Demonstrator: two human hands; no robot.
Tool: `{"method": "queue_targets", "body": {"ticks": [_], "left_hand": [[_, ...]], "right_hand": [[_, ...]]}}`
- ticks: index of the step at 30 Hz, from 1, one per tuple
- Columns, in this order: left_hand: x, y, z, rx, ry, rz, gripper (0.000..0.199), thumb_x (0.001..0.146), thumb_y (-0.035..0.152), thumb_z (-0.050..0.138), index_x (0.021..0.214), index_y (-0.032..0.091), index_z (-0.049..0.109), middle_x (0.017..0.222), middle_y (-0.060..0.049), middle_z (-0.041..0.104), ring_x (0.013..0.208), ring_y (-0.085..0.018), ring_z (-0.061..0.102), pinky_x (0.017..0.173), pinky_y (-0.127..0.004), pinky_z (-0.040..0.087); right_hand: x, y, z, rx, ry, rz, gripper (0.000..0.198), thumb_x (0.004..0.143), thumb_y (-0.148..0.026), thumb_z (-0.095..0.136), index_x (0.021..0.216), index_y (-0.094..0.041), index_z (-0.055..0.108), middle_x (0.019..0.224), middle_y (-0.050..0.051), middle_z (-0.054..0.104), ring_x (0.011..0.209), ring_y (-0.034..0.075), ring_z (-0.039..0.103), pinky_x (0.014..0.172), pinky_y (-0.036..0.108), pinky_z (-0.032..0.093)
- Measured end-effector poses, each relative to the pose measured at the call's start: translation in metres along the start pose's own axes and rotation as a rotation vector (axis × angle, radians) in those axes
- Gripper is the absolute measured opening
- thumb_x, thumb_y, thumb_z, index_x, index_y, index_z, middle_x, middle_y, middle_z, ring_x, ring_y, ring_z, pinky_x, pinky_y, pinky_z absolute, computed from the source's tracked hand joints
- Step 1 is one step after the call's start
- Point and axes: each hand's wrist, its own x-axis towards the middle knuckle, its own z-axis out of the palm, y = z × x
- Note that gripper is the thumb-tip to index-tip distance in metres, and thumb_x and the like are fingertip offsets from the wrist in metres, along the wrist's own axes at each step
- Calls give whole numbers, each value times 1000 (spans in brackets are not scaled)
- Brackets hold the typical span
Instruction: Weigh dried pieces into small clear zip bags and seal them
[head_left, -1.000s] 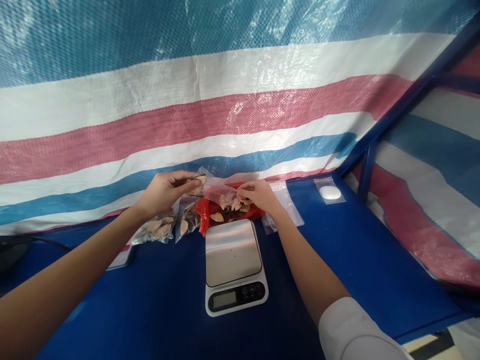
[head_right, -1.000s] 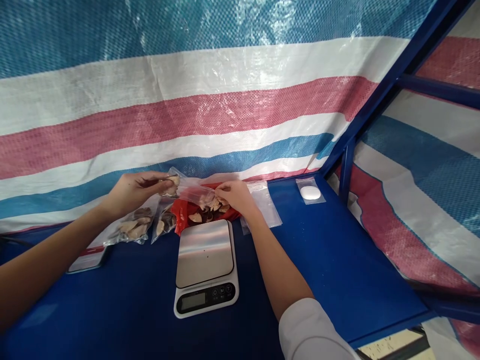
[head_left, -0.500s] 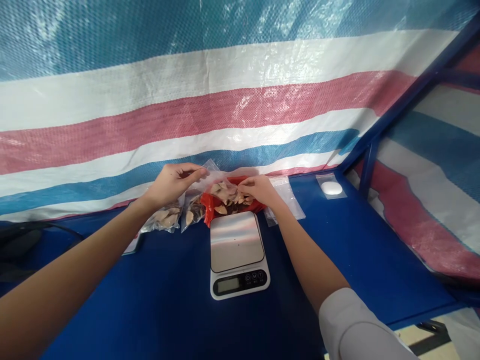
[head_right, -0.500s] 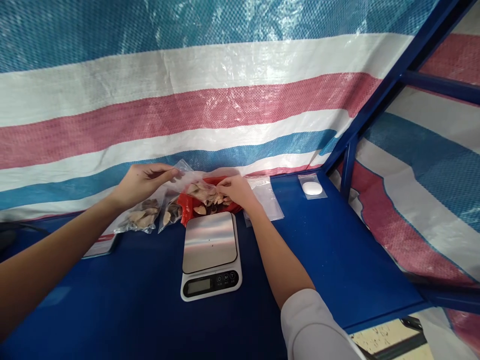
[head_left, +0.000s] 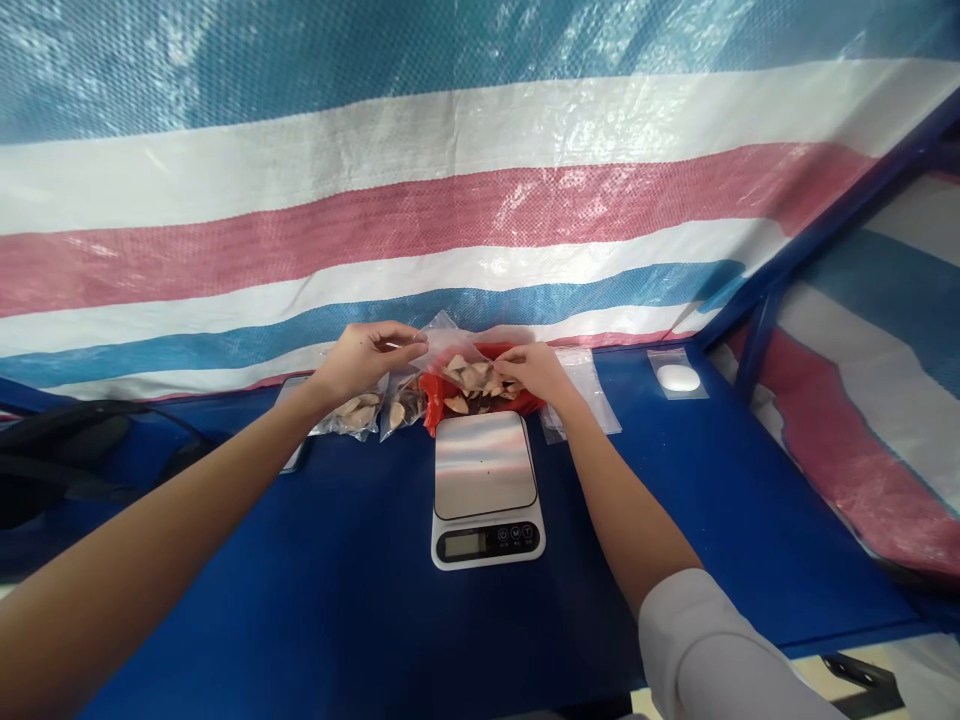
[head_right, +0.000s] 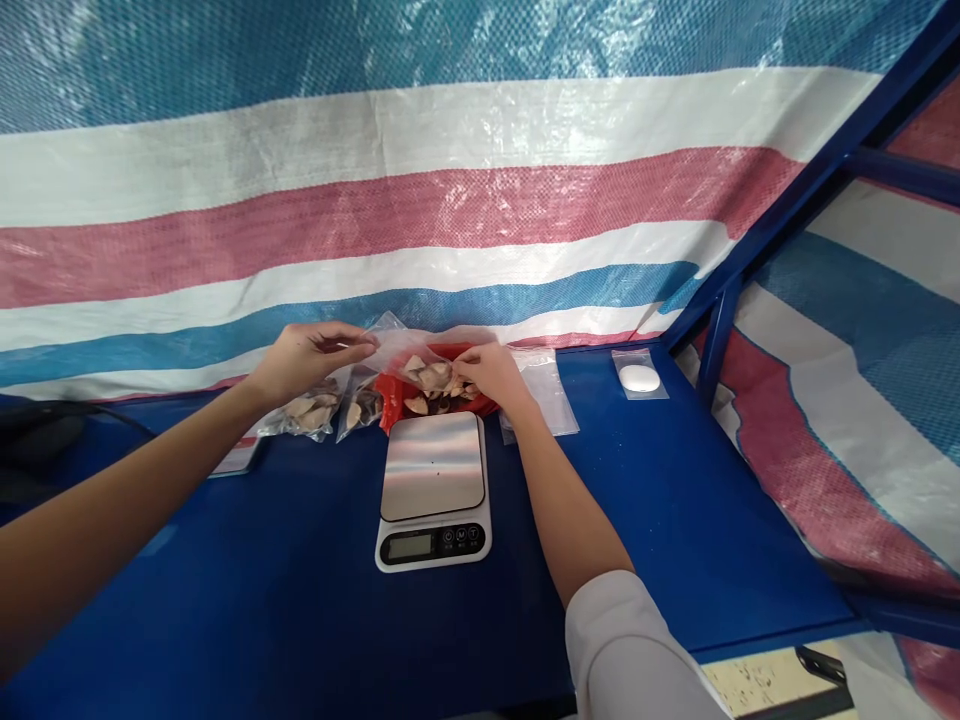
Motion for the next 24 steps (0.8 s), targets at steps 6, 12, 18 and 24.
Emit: {"method": "queue_targets", "body": {"ticks": [6, 12, 18, 24], "left_hand": [[-5, -11, -6, -13, 12, -43, 55, 68, 71, 74, 91, 21, 78, 95, -8, 78, 88, -26, 72, 76, -33, 59], [-4, -3, -9, 8, 93, -7, 53, 71, 70, 70, 86, 21, 78, 90, -8, 79, 85, -26, 72, 75, -32, 58], [-4, -1, -12, 66, 156, 47, 45, 75, 63, 68, 85, 21, 79, 91, -7, 80, 83, -25, 72, 78, -32, 57], [-4, -2, -10, 46, 127, 35, 40, 76, 61, 69, 82, 23, 79, 89, -5, 80, 85, -24, 73, 77, -30, 58]], "right_hand": [[0, 3, 0, -27, 10, -45, 15, 81, -29, 70, 77, -18, 79, 76, 5, 76, 67, 19, 70, 61, 29, 59], [2, 6, 7, 14, 14, -39, 18, 81, -34, 71, 85, -19, 79, 76, 4, 76, 67, 17, 70, 61, 26, 57], [3, 8, 20, -33, -28, -66, 19, 81, -33, 69, 69, -19, 76, 64, 1, 70, 57, 14, 62, 55, 24, 49], [3, 8, 20, 26, 4, -44, 17, 80, -33, 70, 72, -19, 77, 65, 1, 71, 57, 13, 61, 55, 24, 51]]}}
